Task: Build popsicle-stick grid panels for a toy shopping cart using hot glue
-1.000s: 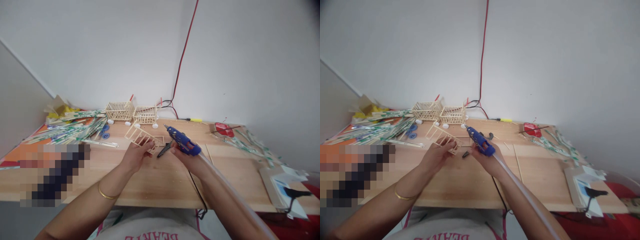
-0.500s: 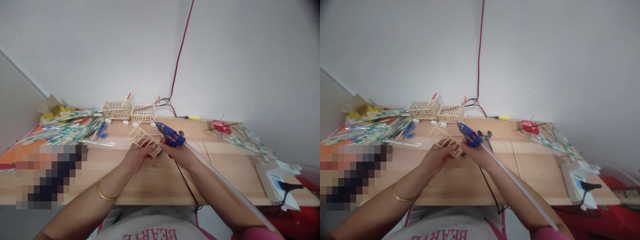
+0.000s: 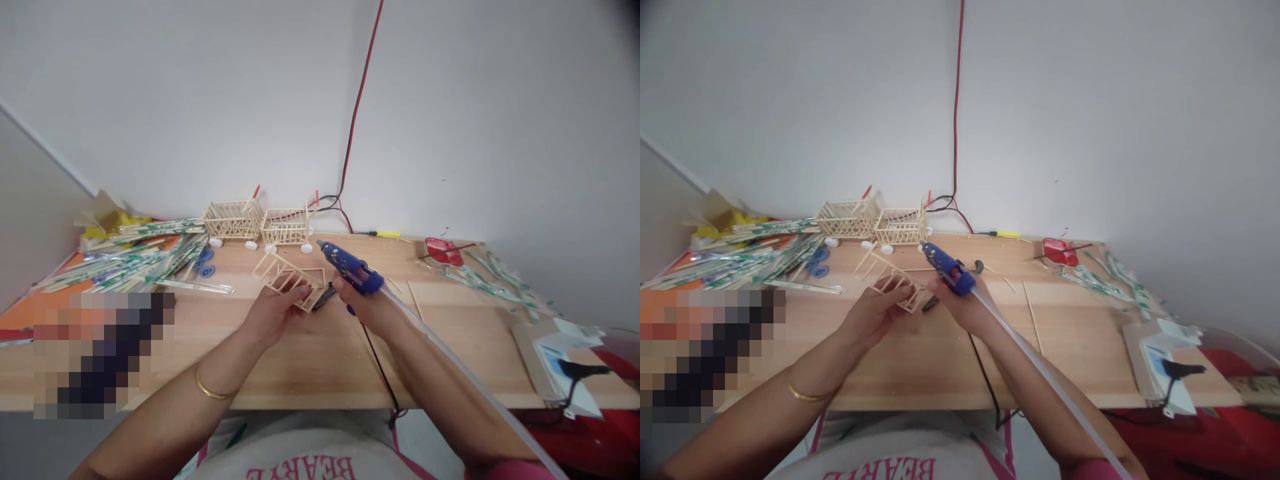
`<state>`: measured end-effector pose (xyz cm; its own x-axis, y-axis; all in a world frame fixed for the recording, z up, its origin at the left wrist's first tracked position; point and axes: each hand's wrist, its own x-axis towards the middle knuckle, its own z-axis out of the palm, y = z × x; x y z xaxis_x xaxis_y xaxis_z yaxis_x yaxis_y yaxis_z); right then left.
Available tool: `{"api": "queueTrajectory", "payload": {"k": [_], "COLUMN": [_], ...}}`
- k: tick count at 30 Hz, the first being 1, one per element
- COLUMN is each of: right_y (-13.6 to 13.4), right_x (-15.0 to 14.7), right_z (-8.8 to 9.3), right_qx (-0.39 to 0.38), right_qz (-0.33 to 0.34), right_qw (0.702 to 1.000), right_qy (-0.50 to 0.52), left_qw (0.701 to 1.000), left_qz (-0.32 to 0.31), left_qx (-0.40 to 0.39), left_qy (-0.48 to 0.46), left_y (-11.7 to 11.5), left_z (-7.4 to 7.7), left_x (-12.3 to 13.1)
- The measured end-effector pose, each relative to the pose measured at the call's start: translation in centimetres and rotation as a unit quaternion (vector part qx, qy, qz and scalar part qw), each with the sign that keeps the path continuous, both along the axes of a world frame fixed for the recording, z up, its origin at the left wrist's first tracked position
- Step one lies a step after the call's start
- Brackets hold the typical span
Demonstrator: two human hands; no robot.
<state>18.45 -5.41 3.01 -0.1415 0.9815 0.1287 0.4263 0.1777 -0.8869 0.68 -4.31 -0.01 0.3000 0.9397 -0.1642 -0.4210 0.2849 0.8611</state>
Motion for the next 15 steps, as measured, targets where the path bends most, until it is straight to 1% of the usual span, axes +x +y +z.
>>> {"api": "queueTrajectory", "payload": {"k": [3,7,15], "right_y": [-1.5,-2.8,-2.9], "right_x": [1.0,1.6,1.4], "right_z": [0.4,0.2,0.1], "right_qx": [0.014,0.0,-0.014], "right_qz": [0.017,0.016,0.048], "right_qw": [0.999,0.998,0.994], "right_qy": [-0.03,-0.063,-0.1], "left_qw": [1.0,1.0,1.0], "left_qz": [0.009,0.017,0.017], "left_qx": [0.0,0.003,0.006], "left_qy": [-0.012,-0.006,0.002], "left_y": [0.2,0.3,0.4], "left_z": [-0.1,-0.2,-0.1], "left_x": [-0.1,-0.1,-0.2]}}
